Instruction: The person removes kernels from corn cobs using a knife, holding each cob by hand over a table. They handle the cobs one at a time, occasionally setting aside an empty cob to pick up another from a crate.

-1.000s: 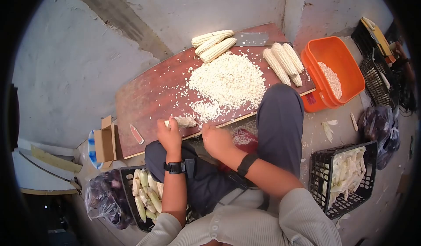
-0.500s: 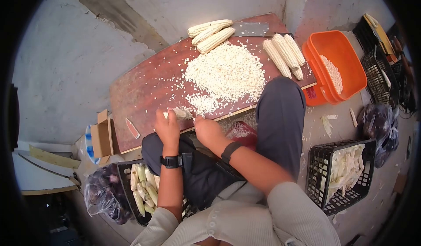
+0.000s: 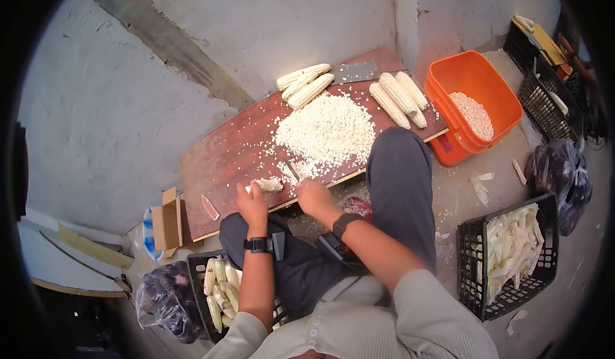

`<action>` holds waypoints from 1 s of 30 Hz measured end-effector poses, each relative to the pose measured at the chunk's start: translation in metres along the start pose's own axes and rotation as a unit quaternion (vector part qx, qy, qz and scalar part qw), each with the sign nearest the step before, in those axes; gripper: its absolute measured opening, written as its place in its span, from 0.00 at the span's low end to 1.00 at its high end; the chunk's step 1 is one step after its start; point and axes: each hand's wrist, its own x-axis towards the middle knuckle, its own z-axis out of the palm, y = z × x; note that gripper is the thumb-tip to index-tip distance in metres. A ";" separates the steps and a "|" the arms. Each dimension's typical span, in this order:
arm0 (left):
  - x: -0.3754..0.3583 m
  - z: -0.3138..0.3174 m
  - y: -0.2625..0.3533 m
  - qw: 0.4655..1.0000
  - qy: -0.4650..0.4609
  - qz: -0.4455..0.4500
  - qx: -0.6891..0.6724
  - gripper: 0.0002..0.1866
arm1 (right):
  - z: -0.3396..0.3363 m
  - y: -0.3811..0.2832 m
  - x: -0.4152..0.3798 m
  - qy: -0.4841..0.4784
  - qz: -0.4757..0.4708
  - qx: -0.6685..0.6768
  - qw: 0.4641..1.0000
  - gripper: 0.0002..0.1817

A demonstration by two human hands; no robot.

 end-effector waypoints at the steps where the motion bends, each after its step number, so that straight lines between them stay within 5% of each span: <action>1: 0.001 0.000 -0.003 1.000 0.002 -0.002 -0.005 0.14 | -0.011 -0.008 -0.008 0.009 0.005 -0.007 1.000 0.17; 5: 0.001 0.002 -0.008 1.000 0.006 -0.001 -0.014 0.13 | -0.033 -0.032 -0.027 0.051 -0.104 -0.057 0.992 0.12; 20: 0.023 0.005 -0.009 0.997 -0.061 -0.040 -0.033 0.13 | 0.024 -0.018 -0.005 -0.066 -0.071 -0.148 0.984 0.07; 26: 0.018 0.007 -0.017 0.999 -0.033 -0.004 -0.006 0.13 | 0.036 -0.005 0.026 0.028 -0.083 -0.066 0.994 0.15; 29: 0.009 0.004 -0.010 1.000 -0.021 -0.017 -0.015 0.13 | 0.017 0.001 0.029 -0.140 0.019 0.105 0.984 0.21; 30: 0.006 0.005 -0.010 1.000 -0.015 -0.011 -0.013 0.13 | 0.003 -0.013 0.023 -0.186 0.141 0.191 0.953 0.23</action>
